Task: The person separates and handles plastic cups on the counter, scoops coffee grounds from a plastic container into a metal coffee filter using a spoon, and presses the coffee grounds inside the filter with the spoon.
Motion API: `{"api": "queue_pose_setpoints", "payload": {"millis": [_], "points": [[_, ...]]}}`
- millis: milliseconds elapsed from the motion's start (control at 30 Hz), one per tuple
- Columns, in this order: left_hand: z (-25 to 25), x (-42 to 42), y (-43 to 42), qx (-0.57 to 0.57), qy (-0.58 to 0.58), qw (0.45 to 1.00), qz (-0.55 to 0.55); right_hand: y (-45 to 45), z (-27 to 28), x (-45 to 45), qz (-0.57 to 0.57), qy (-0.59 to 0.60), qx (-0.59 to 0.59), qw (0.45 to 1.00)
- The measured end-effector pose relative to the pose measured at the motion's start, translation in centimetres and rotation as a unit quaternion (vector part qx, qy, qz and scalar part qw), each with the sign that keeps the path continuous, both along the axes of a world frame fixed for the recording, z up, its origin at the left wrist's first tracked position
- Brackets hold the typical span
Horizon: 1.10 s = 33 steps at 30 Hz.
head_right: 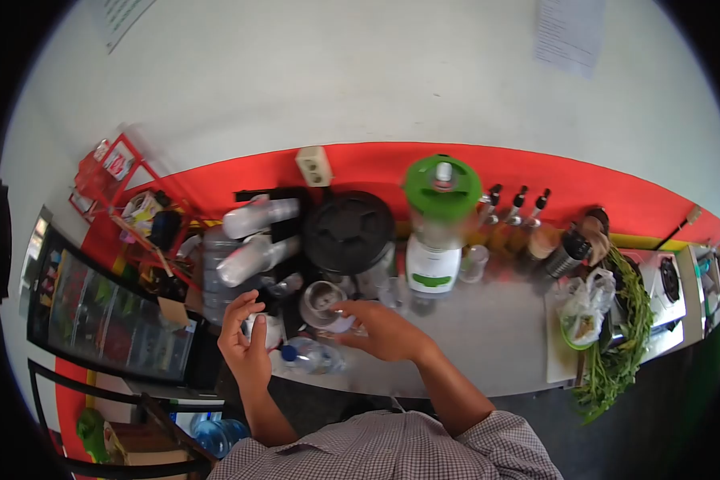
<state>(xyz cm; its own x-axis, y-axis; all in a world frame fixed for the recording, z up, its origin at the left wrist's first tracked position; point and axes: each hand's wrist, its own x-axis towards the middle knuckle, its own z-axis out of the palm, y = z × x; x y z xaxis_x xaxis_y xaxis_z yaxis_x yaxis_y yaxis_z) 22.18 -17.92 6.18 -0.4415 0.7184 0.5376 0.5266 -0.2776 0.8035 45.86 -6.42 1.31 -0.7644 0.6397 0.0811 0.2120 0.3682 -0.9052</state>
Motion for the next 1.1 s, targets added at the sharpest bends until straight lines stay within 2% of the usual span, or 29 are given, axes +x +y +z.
{"api": "queue_pose_setpoints", "payload": {"millis": [33,100,167,233,300,333,467,533,667,767,833,900,1100], "points": [[0.0,1.6,0.3,-0.002,-0.009,0.999,-0.035,0.2,-0.6,1.7,0.035,-0.018,-0.005,0.999],[-0.1,5.0,1.6,-0.018,0.012,0.998,-0.063,0.4,-1.5,4.8,0.029,-0.010,0.002,1.000],[-0.2,8.5,2.6,-0.073,0.071,0.987,-0.125,-0.1,-2.6,7.9,0.029,0.001,-0.001,1.000],[-1.9,11.4,3.7,-0.110,0.062,0.980,-0.151,-0.2,-3.2,11.1,-0.041,-0.035,-0.042,0.998],[-3.6,14.5,4.9,-0.096,0.084,0.968,-0.216,-0.4,-4.4,14.5,-0.069,-0.053,-0.067,0.994],[-4.7,15.9,5.4,-0.125,0.058,0.961,-0.240,-0.4,-5.0,16.2,-0.096,-0.066,-0.087,0.989],[-10.2,20.3,8.0,-0.134,0.053,0.943,-0.301,-0.1,-8.4,21.7,-0.160,-0.096,-0.128,0.974],[-12.8,22.4,9.4,-0.225,-0.007,0.928,-0.298,0.7,-9.5,23.9,-0.214,-0.098,-0.153,0.960],[-18.3,25.2,13.9,-0.286,-0.027,0.907,-0.307,5.7,-12.9,24.8,-0.305,-0.015,-0.078,0.949],[-21.4,26.5,17.6,-0.262,0.022,0.913,-0.314,10.6,-14.3,23.8,-0.352,0.021,-0.005,0.936],[-22.4,26.9,19.9,-0.218,0.109,0.920,-0.306,13.2,-15.7,23.2,-0.393,0.033,0.028,0.919],[-22.2,27.4,20.9,-0.236,0.125,0.917,-0.296,15.6,-17.6,22.5,-0.405,0.017,0.159,0.900],[-23.4,27.7,22.2,-0.248,0.157,0.918,-0.268,17.3,-19.9,21.1,-0.393,-0.059,0.136,0.907]]}}
